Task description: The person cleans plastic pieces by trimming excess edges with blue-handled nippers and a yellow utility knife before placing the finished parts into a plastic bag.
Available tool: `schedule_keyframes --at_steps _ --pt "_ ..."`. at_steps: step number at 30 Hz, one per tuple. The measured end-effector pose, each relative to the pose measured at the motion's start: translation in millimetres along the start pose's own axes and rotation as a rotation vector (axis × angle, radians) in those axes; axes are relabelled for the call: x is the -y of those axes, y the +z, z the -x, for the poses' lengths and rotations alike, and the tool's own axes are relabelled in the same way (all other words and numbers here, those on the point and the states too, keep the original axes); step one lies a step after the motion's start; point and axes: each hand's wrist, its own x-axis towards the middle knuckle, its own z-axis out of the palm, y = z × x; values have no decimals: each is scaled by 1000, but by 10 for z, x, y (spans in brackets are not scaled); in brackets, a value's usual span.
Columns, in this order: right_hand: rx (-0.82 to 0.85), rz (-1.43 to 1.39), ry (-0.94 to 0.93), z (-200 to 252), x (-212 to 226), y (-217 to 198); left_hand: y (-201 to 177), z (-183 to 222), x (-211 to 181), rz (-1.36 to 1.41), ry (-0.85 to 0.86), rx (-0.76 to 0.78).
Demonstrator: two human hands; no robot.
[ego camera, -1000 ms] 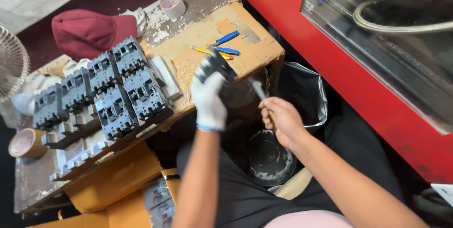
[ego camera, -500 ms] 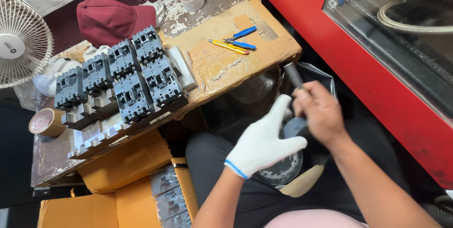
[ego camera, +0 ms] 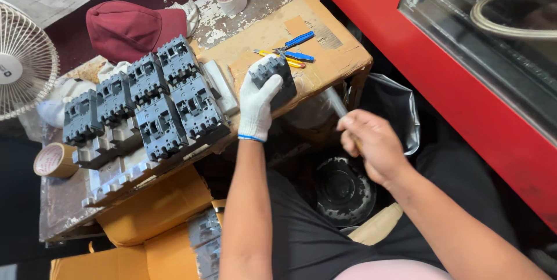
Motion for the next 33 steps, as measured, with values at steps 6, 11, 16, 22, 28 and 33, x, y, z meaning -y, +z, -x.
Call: schedule_keyframes --at_steps 6,11,16,22,28,33 --pt "149 35 194 -340 -286 255 -117 -18 285 57 7 -14" --pt "163 -17 244 -610 -347 348 -98 1 268 91 21 2" --pt "153 -1 223 -841 -425 430 -106 2 271 61 12 -4" --pt "143 119 -44 -1302 -473 758 -103 -86 293 78 43 -27" --pt "99 147 93 -976 -502 527 -96 -110 292 101 18 -65" --pt "123 217 120 -1360 -334 776 -57 -99 298 64 105 -13"
